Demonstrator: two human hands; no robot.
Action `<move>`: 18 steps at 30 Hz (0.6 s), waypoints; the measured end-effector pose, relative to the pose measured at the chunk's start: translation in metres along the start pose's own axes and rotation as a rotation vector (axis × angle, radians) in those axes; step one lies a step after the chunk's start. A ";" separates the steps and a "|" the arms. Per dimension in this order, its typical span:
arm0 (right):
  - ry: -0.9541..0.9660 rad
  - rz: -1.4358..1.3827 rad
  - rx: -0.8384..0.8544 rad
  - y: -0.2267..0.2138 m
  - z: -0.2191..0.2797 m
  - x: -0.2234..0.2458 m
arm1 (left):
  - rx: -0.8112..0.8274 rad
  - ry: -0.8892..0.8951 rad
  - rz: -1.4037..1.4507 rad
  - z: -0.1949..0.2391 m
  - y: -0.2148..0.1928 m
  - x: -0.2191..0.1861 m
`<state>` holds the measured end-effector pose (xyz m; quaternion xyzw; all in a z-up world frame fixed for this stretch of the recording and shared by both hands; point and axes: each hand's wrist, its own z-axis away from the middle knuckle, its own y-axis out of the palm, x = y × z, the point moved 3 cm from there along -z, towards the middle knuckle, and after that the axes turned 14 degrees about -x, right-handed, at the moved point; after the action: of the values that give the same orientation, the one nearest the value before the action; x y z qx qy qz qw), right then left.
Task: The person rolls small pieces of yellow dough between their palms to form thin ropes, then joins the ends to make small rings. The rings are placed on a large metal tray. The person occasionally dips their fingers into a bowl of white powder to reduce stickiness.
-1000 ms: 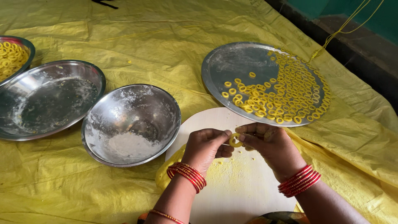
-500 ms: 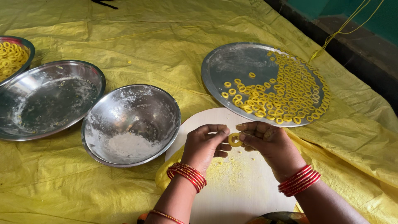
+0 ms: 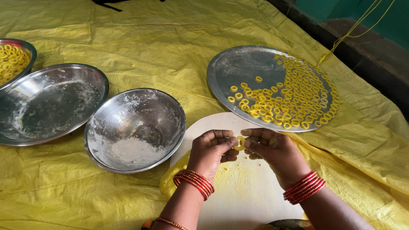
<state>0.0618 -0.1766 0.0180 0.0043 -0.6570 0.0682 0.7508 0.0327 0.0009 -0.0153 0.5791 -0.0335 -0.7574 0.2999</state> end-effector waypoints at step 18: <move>0.026 0.012 0.052 -0.002 -0.005 -0.012 | 0.020 -0.017 -0.053 0.003 0.002 -0.001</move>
<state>0.0657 -0.1788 0.0055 0.0189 -0.6450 0.0900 0.7586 0.0313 -0.0013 -0.0130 0.5762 -0.0280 -0.7696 0.2738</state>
